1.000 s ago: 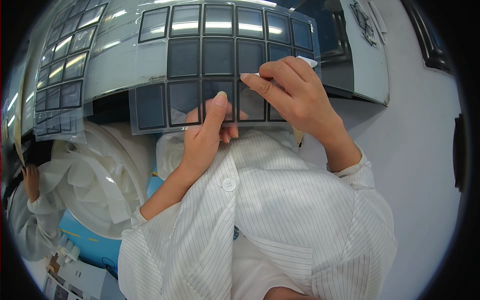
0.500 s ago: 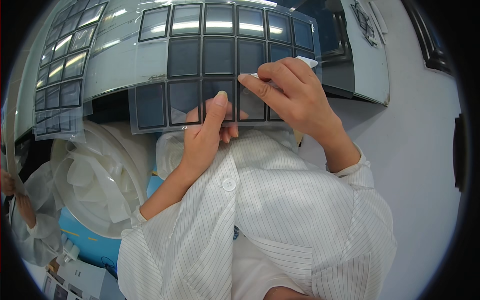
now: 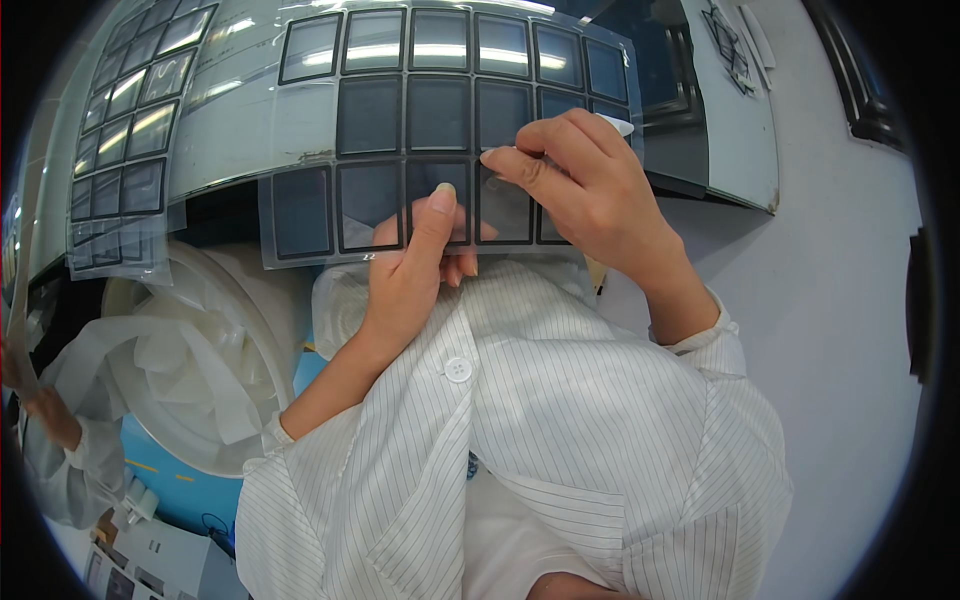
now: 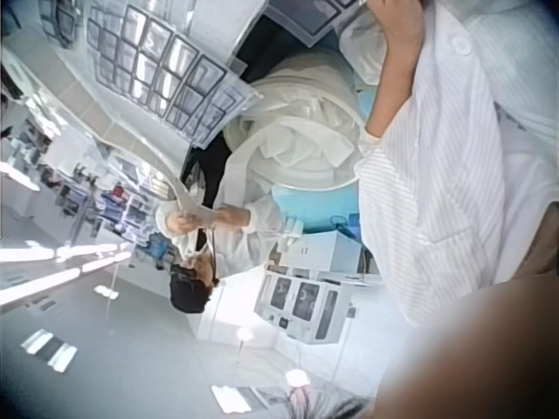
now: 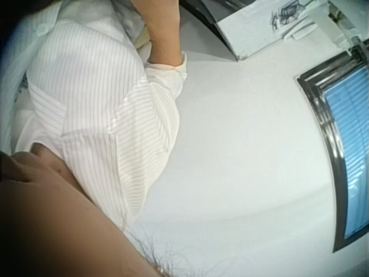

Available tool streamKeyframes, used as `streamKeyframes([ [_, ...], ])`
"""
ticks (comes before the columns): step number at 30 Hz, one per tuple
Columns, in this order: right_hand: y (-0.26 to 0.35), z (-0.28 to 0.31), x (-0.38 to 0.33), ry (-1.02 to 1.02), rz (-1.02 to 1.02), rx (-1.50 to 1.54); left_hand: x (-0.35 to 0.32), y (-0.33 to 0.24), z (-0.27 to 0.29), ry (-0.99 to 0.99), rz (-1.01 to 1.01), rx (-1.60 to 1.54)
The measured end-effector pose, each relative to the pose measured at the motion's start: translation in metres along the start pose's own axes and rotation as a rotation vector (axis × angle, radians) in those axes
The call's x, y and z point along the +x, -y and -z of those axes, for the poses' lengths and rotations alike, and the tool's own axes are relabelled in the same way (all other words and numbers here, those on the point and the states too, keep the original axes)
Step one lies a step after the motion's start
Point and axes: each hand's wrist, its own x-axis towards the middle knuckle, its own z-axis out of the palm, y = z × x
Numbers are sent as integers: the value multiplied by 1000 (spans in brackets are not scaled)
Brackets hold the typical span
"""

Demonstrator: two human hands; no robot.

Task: Cleaning a grid-like panel component using a wipe at a precision workbench.

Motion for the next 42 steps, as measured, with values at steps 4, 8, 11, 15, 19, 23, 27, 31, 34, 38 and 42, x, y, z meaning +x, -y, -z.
streamKeyframes([
  [4,2,-2,-2,-27,13,-22,0,1,0,0,-7,3],
  [8,1,-5,-3,-50,15,-18,0,1,0,-4,18,-7],
  [11,1,-2,0,-23,3,3,0,0,0,-2,-6,-3],
  [15,-1,-4,-2,-24,-6,49,0,0,0,-3,5,1],
  [19,0,-5,-5,-49,-10,44,0,1,0,-9,18,3],
  [23,0,-6,-4,-59,-12,27,0,1,0,-12,1,11],
  [27,1,-6,-3,-58,-24,35,0,1,0,-12,15,6],
  [31,1,-5,-3,-50,-15,14,0,0,0,-9,28,1],
  [34,2,-4,-3,-51,-4,-17,0,0,-1,-12,12,4],
  [38,3,-5,-3,-54,1,-21,0,1,0,-11,21,-5],
  [42,1,-4,-3,-38,-1,-6,0,-1,-1,-20,24,3],
])
